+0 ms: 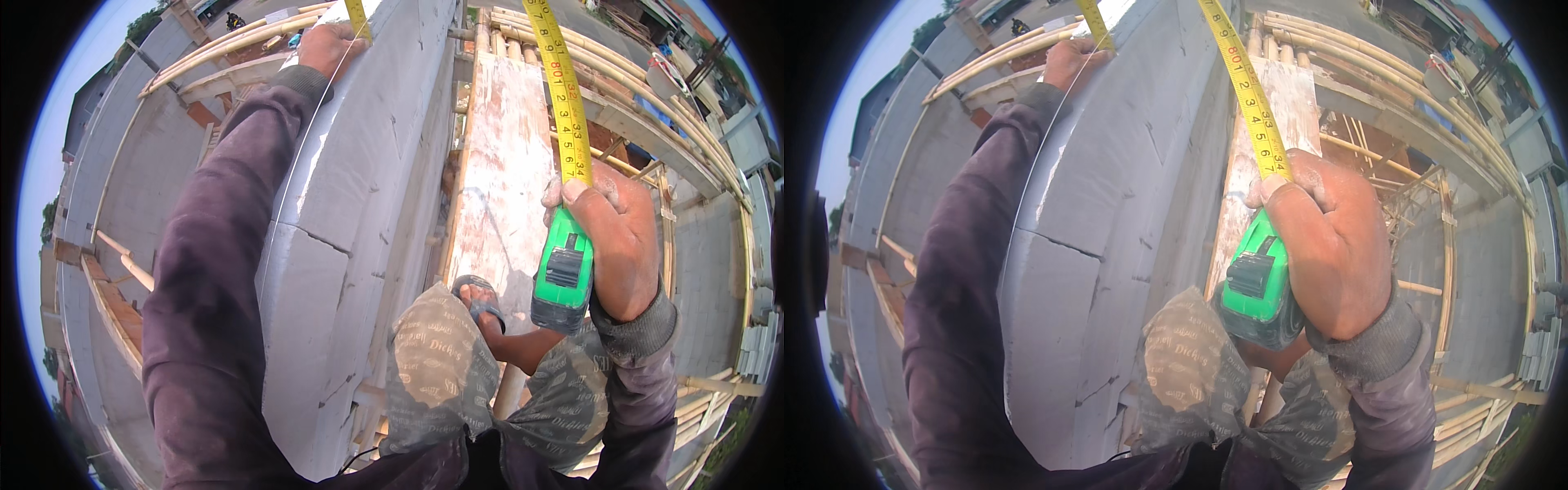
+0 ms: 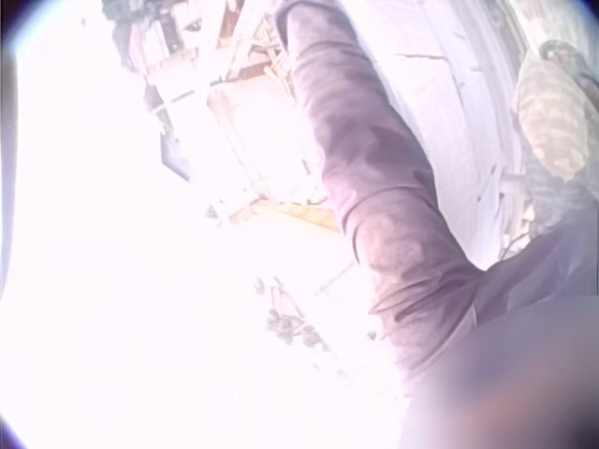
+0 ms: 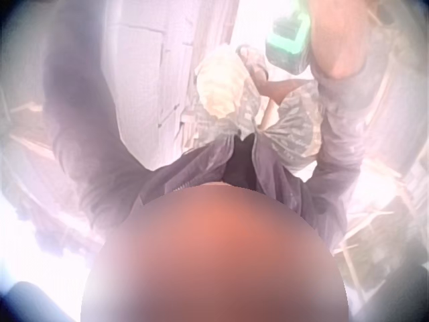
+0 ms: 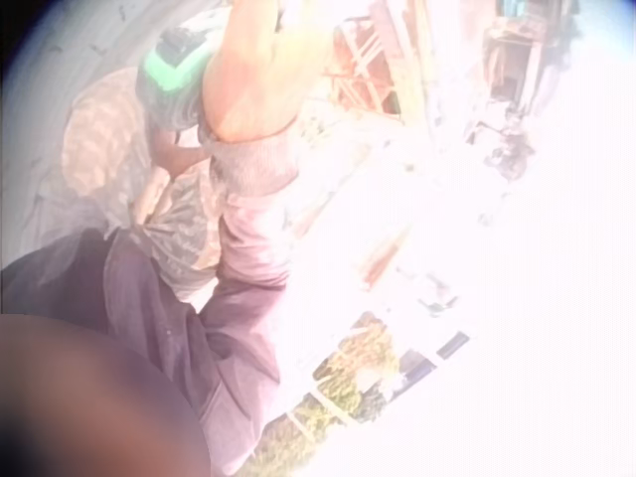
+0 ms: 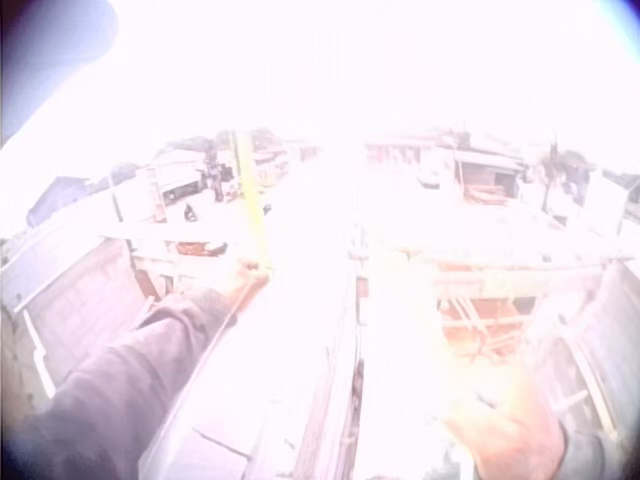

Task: The person measures a concrete block wall with a tape measure, applies mortar from a bucket using a trowel, and places a concrete block onto the wall. The person repeats the process of measuring, applying mortar, and positioning blocks along the wall.

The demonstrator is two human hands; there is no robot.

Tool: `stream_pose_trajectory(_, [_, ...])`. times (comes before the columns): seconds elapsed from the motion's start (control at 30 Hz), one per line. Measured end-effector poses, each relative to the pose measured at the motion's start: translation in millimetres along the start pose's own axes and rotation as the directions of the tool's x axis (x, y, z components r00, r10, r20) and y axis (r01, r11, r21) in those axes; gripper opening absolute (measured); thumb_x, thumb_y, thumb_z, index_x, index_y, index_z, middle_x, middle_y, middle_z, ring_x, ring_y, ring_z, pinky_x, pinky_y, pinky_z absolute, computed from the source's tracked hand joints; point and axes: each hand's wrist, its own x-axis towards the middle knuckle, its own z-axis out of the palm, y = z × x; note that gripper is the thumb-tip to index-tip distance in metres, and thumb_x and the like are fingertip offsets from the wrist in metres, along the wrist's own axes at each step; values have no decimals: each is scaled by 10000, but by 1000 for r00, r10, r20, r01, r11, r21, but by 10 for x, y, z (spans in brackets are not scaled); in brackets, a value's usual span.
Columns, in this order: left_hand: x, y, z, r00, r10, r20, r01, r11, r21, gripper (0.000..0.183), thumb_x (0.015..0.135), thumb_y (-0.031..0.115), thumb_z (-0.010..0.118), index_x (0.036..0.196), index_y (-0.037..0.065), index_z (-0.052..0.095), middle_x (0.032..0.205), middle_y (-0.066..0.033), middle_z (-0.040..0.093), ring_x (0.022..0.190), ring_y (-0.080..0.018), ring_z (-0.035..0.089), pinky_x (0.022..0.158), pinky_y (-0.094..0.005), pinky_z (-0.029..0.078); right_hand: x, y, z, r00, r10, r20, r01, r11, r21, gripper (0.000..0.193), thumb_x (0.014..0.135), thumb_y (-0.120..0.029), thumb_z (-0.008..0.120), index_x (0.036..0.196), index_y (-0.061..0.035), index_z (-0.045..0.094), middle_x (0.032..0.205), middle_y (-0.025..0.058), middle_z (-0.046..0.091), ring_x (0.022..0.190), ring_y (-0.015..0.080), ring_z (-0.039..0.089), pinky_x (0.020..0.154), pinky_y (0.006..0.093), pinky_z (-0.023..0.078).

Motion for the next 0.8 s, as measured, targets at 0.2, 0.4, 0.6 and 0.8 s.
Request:
stream_pose_trajectory(0.2, [35,-55,27,1000,17,3,-17,999,32,339,794,358,693,1010,105,758,832,-137,727,746,-249,693,775,-378,534,-19,14,-5,998,-29,49,29,999,20,250,877,-188,499,775,20,593,641,37,513,609,112,451,574,283,361])
stream_pose_trajectory(0.4, [39,-99,73,1000,-8,-8,9,1000,28,317,796,360,730,1044,166,761,865,-108,736,811,-255,685,812,-418,500,-189,-116,-44,998,-43,38,48,985,-167,275,908,-197,451,841,33,587,696,48,524,657,112,441,602,295,361])
stream_pose_trajectory(0.6, [58,-80,76,999,-48,-2,48,998,35,351,745,351,724,1014,127,759,897,-168,715,840,-305,679,795,-401,523,-604,-459,-216,999,-47,18,50,968,-245,263,914,-183,443,848,35,575,698,38,513,660,101,426,597,293,348])
stream_pose_trajectory(0.8, [72,-41,81,996,-92,-13,92,994,58,344,737,351,750,1016,150,761,920,-147,722,870,-295,682,811,-411,513,-601,-260,-148,994,-107,-37,95,964,-247,270,906,-190,449,817,28,581,650,42,483,620,118,427,571,305,341])
